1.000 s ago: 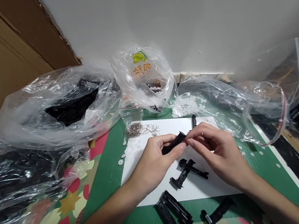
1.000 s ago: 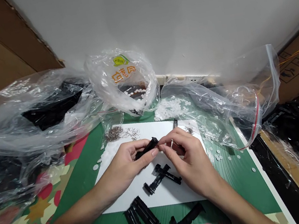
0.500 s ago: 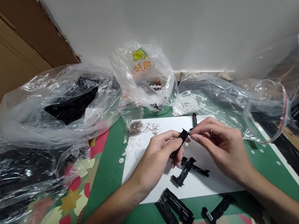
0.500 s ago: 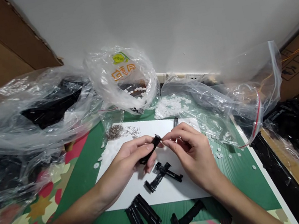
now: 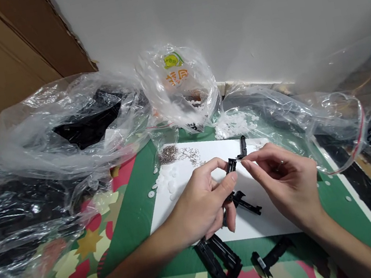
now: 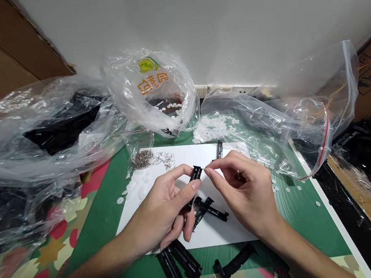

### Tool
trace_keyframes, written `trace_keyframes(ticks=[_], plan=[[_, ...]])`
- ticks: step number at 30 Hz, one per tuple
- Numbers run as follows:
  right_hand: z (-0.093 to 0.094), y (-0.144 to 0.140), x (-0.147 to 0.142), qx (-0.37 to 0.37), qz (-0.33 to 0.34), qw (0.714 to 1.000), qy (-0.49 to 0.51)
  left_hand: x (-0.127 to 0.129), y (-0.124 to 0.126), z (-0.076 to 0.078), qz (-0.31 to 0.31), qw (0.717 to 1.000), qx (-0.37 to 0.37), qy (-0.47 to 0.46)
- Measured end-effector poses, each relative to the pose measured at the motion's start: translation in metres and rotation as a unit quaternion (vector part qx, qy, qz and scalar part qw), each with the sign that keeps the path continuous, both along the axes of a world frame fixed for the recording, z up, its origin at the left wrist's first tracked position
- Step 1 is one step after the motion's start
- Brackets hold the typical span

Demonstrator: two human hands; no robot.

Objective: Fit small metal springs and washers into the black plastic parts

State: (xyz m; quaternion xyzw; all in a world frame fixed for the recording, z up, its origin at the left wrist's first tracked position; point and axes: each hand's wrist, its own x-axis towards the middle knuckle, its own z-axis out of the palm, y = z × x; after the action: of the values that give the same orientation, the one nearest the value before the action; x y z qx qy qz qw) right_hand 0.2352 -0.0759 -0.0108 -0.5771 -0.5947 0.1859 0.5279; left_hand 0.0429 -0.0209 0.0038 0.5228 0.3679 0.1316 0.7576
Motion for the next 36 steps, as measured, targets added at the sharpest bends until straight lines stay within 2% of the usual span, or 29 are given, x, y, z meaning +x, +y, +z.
trace_keyframes(ticks=[8,14,18,25,36], plan=[[0.001,-0.001,-0.004,0.032,0.001,0.998,-0.057,0.001,-0.004,0.0,-0.012,1.0,-0.012,-0.013],[-0.003,0.0,-0.003,0.119,-0.011,0.981,-0.15,0.003,-0.007,0.005,-0.003,1.0,-0.017,0.004],[-0.004,0.0,-0.004,0.151,-0.023,0.967,-0.202,0.004,-0.009,0.006,-0.001,1.0,-0.014,-0.008],[-0.006,-0.005,-0.004,0.13,-0.034,0.973,-0.19,0.005,-0.01,0.002,0.01,0.999,-0.014,-0.045],[-0.005,-0.006,-0.006,0.146,-0.042,0.968,-0.2,0.002,-0.009,0.005,-0.021,0.997,-0.058,-0.048]])
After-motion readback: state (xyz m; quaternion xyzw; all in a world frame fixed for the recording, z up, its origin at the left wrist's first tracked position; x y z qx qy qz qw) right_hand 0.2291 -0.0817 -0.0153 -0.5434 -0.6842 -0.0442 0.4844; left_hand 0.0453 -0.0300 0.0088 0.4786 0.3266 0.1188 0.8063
